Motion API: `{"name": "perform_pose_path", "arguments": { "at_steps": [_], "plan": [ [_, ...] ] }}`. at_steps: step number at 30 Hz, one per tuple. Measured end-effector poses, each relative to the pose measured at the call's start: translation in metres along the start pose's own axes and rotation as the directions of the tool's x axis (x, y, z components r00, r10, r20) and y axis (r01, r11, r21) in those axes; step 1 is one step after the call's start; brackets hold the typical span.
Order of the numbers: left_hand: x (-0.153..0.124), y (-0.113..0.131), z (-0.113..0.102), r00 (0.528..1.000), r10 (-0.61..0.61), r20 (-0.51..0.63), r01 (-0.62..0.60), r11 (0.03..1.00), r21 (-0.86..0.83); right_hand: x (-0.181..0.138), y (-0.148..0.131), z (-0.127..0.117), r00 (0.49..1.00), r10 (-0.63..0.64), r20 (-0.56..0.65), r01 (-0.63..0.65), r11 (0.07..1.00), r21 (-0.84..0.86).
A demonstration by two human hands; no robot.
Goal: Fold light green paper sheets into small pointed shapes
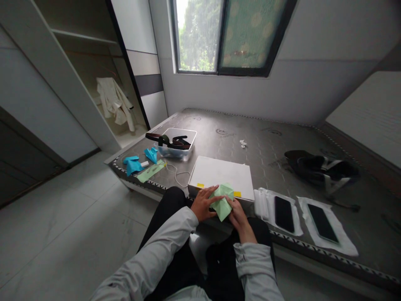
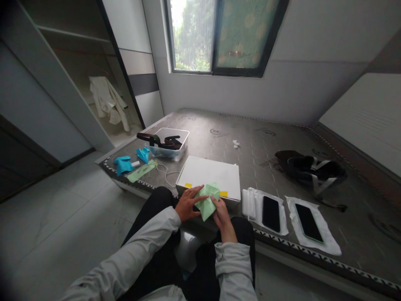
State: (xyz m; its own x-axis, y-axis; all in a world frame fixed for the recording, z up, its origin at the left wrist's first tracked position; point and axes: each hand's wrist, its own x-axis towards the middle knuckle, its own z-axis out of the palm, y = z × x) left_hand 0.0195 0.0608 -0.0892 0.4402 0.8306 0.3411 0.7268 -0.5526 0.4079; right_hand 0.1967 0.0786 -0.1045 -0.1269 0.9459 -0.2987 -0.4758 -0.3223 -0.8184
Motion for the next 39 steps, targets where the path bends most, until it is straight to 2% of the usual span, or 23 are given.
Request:
{"name": "perform_pose_path", "arguments": {
  "at_steps": [7,11,13,16,18,20,23,31,36,39],
  "plan": [
    [0.002,0.001,-0.002,0.997,-0.045,-0.062,0.037,0.993,-0.116,0.003,0.002,-0.006,0.999,-0.003,-0.047,0.001,0.999,-0.05],
    [0.006,0.002,-0.003,0.977,-0.205,-0.06,0.185,0.952,-0.243,0.005,0.005,-0.005,0.998,-0.014,-0.064,0.007,0.995,-0.103],
    [0.008,0.002,-0.003,0.945,-0.324,-0.036,0.29,0.886,-0.361,0.005,0.005,-0.004,0.998,-0.022,-0.053,0.015,0.991,-0.13],
    [0.01,0.0,-0.004,0.864,-0.502,0.038,0.451,0.739,-0.501,0.004,0.005,-0.003,0.999,-0.037,-0.024,0.032,0.984,-0.176],
    [0.011,-0.002,-0.004,0.809,-0.583,0.069,0.521,0.659,-0.542,0.004,0.005,-0.002,0.999,-0.047,0.0,0.046,0.975,-0.217],
    [0.011,-0.004,-0.004,0.777,-0.625,0.079,0.547,0.607,-0.576,0.002,0.006,-0.002,0.998,-0.056,0.028,0.061,0.962,-0.266],
    [0.01,-0.006,-0.004,0.759,-0.645,0.087,0.563,0.583,-0.586,0.0,0.006,-0.001,0.995,-0.074,0.066,0.093,0.935,-0.344],
    [0.01,-0.009,-0.005,0.77,-0.629,0.108,0.565,0.594,-0.573,0.003,0.011,-0.004,0.984,-0.133,0.118,0.174,0.85,-0.498],
    [0.01,-0.013,-0.004,0.792,-0.593,0.145,0.53,0.55,-0.645,0.004,0.013,-0.007,0.972,-0.142,0.185,0.228,0.757,-0.612],
    [0.01,-0.015,-0.001,0.783,-0.596,0.177,0.54,0.511,-0.669,0.002,0.011,-0.007,0.964,-0.207,0.169,0.266,0.688,-0.675]
  ]
}}
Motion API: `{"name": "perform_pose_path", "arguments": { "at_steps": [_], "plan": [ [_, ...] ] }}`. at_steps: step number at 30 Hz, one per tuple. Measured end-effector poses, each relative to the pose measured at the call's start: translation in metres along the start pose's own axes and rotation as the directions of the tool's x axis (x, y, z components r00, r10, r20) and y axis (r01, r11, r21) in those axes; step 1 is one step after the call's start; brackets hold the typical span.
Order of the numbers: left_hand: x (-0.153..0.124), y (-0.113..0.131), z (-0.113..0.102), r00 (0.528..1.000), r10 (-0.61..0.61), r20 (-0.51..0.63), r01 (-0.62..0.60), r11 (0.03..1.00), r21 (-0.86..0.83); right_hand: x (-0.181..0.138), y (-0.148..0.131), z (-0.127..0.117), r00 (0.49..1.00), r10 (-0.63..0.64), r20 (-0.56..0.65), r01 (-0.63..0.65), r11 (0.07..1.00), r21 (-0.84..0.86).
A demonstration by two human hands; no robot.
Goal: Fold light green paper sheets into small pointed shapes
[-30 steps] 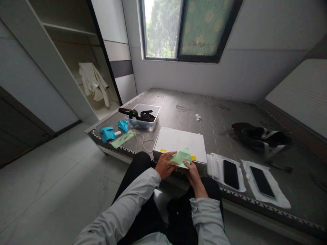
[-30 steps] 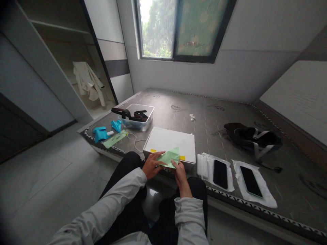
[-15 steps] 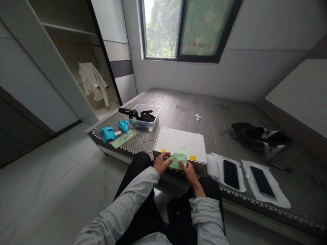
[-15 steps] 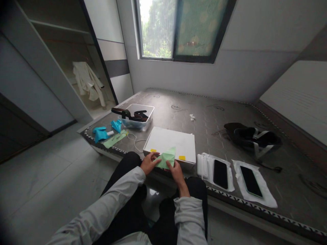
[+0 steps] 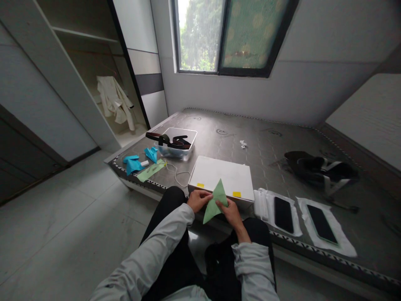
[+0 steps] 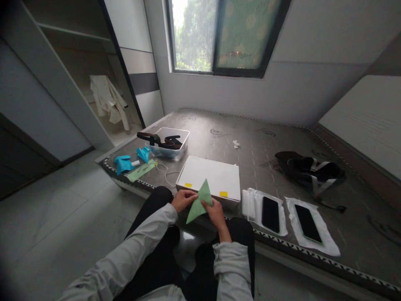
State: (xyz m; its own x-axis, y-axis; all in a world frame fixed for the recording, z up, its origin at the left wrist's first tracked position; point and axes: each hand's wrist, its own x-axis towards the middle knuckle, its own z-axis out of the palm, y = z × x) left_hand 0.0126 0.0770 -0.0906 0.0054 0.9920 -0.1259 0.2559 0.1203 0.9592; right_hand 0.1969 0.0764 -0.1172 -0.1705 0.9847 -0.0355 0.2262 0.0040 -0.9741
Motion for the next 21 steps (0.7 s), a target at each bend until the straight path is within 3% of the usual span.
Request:
{"name": "perform_pose_path", "arguments": {
  "at_steps": [3,7,10,14,21],
  "plan": [
    [0.001,-0.003,0.001,0.999,-0.034,-0.026,0.033,0.999,-0.041,-0.002,-0.005,-0.001,0.988,-0.06,-0.144,0.047,0.994,-0.094],
    [0.003,-0.005,0.002,0.99,-0.044,-0.135,0.034,0.997,-0.072,-0.006,-0.013,-0.001,0.927,-0.194,-0.321,0.128,0.968,-0.216],
    [0.0,-0.004,0.005,0.989,-0.012,-0.144,-0.001,0.996,-0.091,-0.01,-0.017,0.005,0.924,-0.273,-0.268,0.203,0.944,-0.262],
    [-0.006,0.002,0.013,0.998,0.042,-0.046,-0.051,0.971,-0.234,-0.014,-0.019,0.016,0.952,-0.273,-0.142,0.233,0.941,-0.244],
    [-0.006,0.006,0.017,0.999,-0.031,-0.027,0.017,0.916,-0.401,-0.019,-0.026,0.021,0.97,-0.233,-0.071,0.221,0.964,-0.144]
  ]
}}
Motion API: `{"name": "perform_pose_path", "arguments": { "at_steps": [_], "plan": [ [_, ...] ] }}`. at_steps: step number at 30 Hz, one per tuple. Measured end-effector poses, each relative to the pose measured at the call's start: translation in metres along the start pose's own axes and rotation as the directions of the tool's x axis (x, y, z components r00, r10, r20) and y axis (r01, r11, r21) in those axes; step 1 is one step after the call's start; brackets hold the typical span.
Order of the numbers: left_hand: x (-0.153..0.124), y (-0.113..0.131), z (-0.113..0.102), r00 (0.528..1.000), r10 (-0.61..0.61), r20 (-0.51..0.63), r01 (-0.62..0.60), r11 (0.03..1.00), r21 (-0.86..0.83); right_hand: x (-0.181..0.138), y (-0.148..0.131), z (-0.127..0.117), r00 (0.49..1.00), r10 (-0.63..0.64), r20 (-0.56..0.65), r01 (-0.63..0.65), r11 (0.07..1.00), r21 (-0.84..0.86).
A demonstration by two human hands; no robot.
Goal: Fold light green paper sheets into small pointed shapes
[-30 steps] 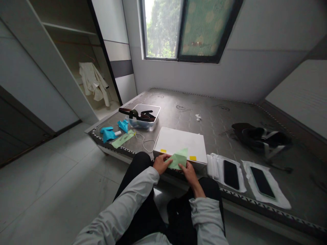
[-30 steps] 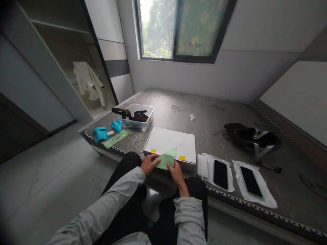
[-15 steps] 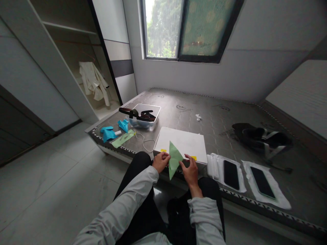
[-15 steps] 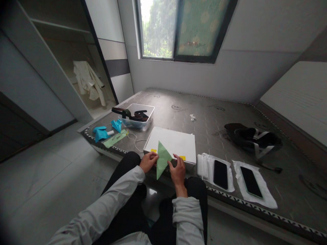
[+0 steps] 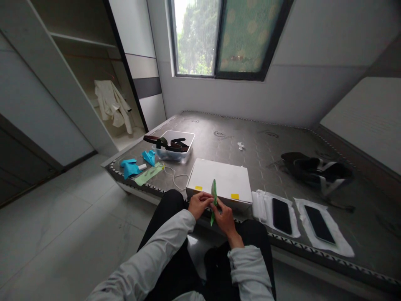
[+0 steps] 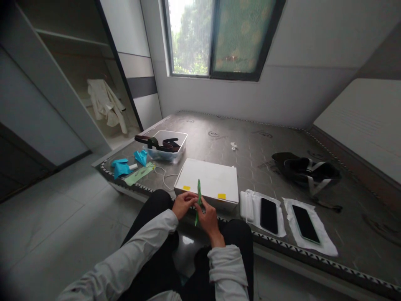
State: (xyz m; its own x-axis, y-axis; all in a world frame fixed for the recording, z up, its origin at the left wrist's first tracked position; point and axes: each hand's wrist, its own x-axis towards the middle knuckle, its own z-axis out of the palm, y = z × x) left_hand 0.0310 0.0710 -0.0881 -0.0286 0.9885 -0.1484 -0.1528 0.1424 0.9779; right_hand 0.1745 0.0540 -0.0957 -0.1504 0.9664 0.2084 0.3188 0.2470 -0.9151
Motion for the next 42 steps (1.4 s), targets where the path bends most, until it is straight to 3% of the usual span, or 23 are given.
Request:
{"name": "perform_pose_path", "arguments": {
  "at_steps": [12,24,42],
  "plan": [
    [-0.001,0.002,-0.002,0.998,0.048,-0.05,-0.044,0.997,0.068,0.002,-0.002,-0.001,0.993,-0.038,0.116,0.03,0.997,0.068],
    [-0.007,0.014,0.001,0.999,0.028,0.02,-0.029,0.998,0.048,0.002,0.005,-0.001,0.998,-0.019,0.057,0.021,0.999,-0.037],
    [-0.002,0.002,0.0,0.997,0.032,0.076,-0.027,0.998,-0.06,0.001,0.01,-0.001,0.991,-0.093,0.092,0.105,0.985,-0.139]
  ]
}}
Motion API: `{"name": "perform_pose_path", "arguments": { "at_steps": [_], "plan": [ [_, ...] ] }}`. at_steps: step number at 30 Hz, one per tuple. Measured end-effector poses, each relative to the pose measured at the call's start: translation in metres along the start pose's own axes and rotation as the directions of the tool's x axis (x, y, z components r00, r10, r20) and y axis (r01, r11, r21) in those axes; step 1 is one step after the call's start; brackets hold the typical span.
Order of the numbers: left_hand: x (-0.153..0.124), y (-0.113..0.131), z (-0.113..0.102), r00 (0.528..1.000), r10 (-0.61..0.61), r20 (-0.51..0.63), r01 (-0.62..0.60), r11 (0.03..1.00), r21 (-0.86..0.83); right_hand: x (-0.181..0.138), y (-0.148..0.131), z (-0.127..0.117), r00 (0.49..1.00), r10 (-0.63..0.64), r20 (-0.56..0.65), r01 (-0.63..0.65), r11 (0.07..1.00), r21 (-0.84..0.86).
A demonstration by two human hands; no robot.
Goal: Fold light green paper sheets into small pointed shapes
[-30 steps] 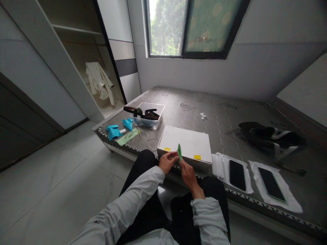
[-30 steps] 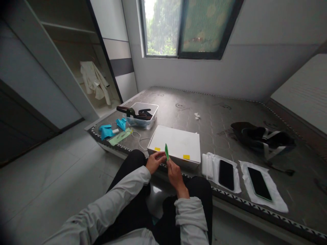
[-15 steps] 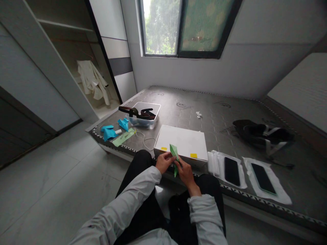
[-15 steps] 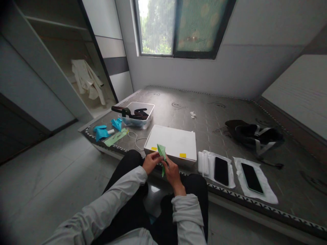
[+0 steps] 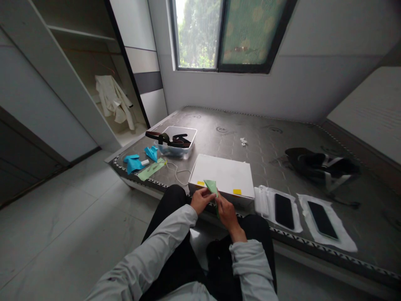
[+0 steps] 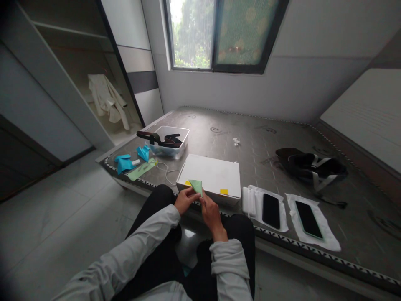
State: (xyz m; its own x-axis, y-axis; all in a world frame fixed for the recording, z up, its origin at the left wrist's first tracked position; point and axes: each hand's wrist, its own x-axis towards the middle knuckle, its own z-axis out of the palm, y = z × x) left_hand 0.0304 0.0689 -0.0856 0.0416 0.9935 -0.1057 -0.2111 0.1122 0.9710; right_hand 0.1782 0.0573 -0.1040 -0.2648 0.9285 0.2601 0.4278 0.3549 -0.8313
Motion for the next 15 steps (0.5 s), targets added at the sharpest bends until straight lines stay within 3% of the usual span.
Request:
{"name": "perform_pose_path", "arguments": {
  "at_steps": [15],
  "plan": [
    [-0.001,0.0003,0.0017,0.999,-0.045,0.026,0.046,0.998,-0.047,-0.0004,0.0012,-0.0007,0.999,-0.037,0.011,0.038,0.986,-0.161]
  ]
}}
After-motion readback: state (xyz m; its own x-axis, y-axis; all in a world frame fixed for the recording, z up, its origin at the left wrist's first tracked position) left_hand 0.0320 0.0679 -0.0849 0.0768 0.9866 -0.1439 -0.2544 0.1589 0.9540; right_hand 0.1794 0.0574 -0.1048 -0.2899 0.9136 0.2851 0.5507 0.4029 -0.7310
